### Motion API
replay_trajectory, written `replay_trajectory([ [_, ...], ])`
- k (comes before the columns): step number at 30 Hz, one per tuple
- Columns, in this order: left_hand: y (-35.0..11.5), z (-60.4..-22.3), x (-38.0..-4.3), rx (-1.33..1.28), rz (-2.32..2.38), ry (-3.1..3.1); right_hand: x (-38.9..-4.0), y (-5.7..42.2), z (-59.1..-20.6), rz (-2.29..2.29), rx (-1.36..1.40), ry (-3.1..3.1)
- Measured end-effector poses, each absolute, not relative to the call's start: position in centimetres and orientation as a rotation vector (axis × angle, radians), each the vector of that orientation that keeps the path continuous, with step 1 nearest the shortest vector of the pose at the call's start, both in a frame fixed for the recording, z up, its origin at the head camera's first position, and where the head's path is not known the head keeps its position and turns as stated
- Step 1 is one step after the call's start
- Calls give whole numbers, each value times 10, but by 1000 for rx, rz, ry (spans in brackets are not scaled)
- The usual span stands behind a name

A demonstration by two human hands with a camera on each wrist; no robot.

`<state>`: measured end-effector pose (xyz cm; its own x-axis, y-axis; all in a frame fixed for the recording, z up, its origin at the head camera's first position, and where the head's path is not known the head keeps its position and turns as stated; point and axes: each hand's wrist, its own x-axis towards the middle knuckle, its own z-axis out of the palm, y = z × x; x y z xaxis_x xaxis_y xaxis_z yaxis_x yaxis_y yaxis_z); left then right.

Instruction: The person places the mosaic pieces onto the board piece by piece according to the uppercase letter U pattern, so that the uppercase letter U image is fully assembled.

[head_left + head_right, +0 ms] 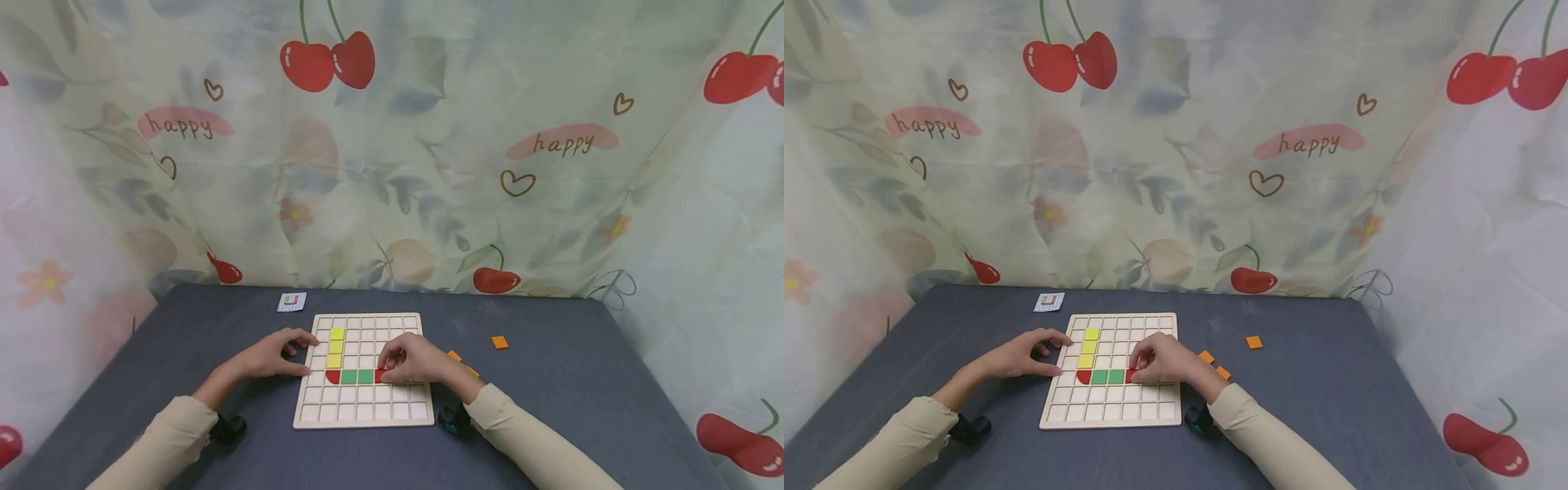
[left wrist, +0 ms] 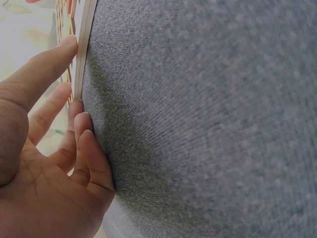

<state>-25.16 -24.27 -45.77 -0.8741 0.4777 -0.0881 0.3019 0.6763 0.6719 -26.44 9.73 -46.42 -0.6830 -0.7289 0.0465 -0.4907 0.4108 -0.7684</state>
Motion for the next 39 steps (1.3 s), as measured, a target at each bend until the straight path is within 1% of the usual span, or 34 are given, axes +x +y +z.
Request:
replay_trajectory([
  [12,-243,-459,-252,625,990,2632,-265,98,-464,-1151,-1054,2366],
  [19,-243,-459,-252,615,992,2626,-267,107,-459,-1216,-1075,2287],
  [25,-244,-460,-253,612,999,2620,-269,127,-452,-1240,-1056,2300],
  [31,-244,-461,-254,597,995,2624,-270,154,-448,-1307,-966,2301],
  [39,-244,-461,-253,595,983,2637,-269,186,-449,-1346,-917,2308],
])
